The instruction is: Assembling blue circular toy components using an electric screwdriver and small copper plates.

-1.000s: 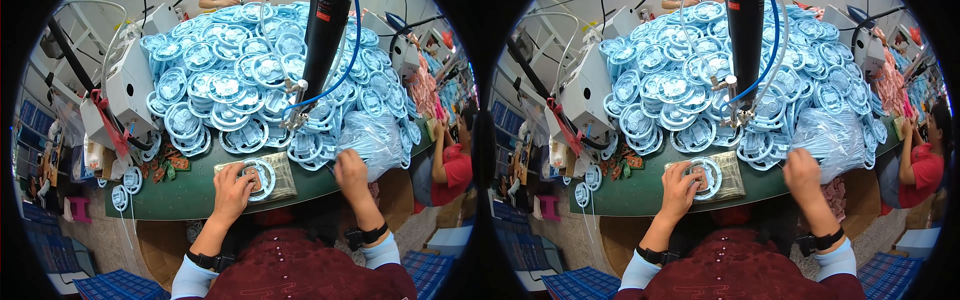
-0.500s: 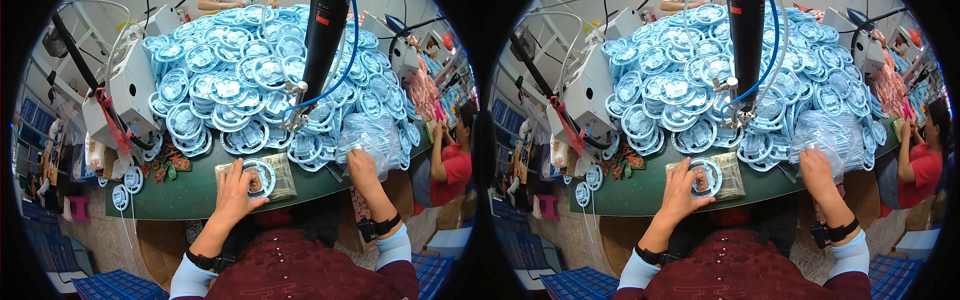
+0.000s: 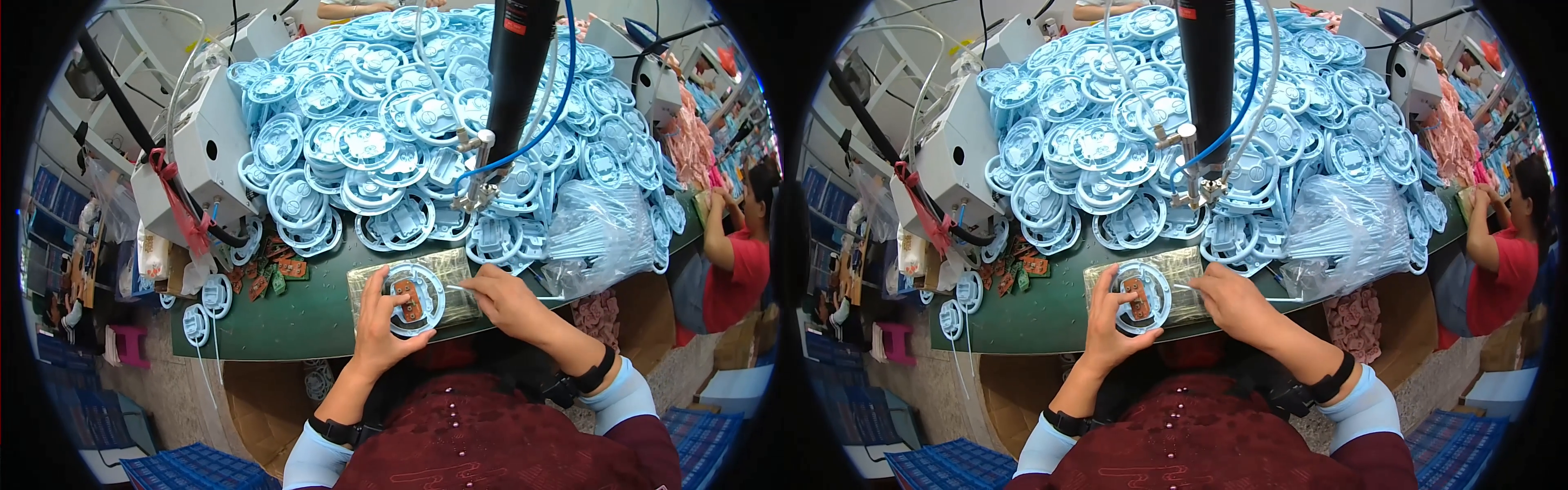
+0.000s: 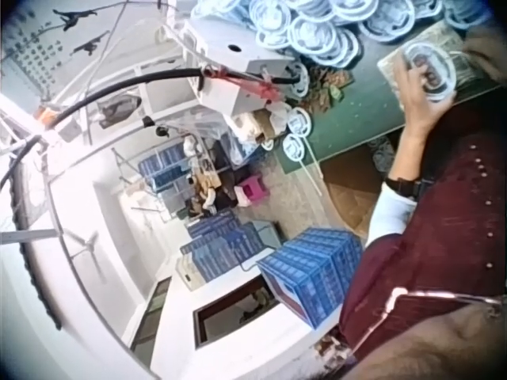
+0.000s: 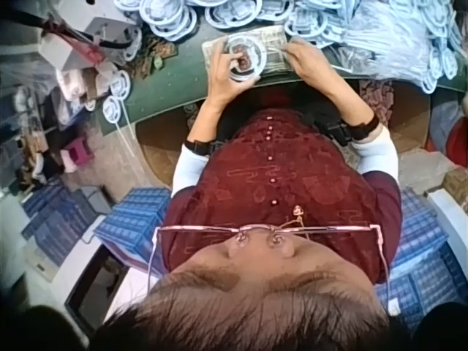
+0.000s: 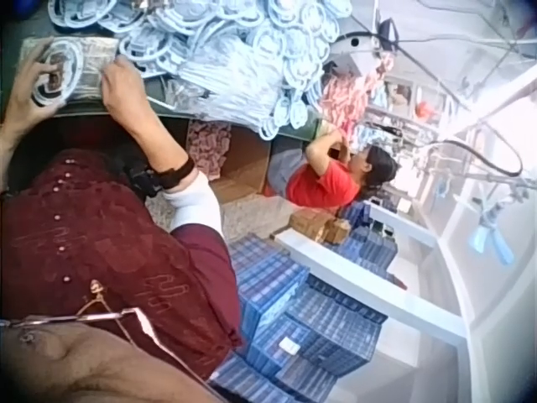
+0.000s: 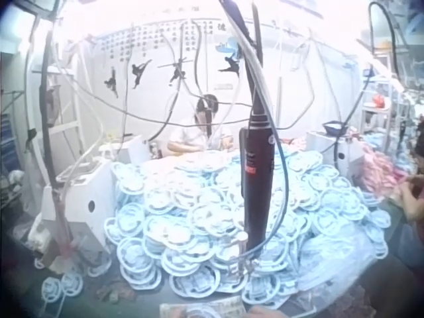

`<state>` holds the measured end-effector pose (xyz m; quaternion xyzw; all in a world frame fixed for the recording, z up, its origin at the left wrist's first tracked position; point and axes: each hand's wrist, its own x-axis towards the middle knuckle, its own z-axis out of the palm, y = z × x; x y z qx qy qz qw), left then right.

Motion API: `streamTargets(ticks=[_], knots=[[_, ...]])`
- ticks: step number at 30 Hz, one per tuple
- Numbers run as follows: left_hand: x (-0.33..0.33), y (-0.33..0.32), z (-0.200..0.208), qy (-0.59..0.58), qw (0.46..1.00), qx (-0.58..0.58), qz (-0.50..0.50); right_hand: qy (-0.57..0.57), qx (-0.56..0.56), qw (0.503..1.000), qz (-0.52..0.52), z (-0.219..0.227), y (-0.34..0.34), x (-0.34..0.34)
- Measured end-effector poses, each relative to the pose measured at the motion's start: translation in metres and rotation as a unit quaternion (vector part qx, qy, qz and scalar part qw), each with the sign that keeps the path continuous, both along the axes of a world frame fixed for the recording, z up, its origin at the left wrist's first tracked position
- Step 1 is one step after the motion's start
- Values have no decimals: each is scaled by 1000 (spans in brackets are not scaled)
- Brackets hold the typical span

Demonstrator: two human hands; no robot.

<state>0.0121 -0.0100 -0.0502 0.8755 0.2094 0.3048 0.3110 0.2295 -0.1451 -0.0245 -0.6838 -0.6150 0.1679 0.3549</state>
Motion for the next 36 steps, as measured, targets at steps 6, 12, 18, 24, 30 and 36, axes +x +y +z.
streamTargets(ticks=[6,12,18,24,30,36], knots=[[-1,0,-1,-4,1000,1,-4,123,-71,988,57,-7,18,-1],[-2,2,-2,2,1000,-10,-16,171,-194,966,9,8,24,-3],[1,2,-2,15,999,-17,-23,40,-97,994,28,0,22,0],[1,3,-3,23,999,-30,-21,-38,-29,999,16,-6,23,-5],[1,2,-4,26,999,-29,-23,43,4,999,21,-12,20,-2],[3,2,-5,33,999,-15,-26,69,-7,997,23,-17,20,-3]])
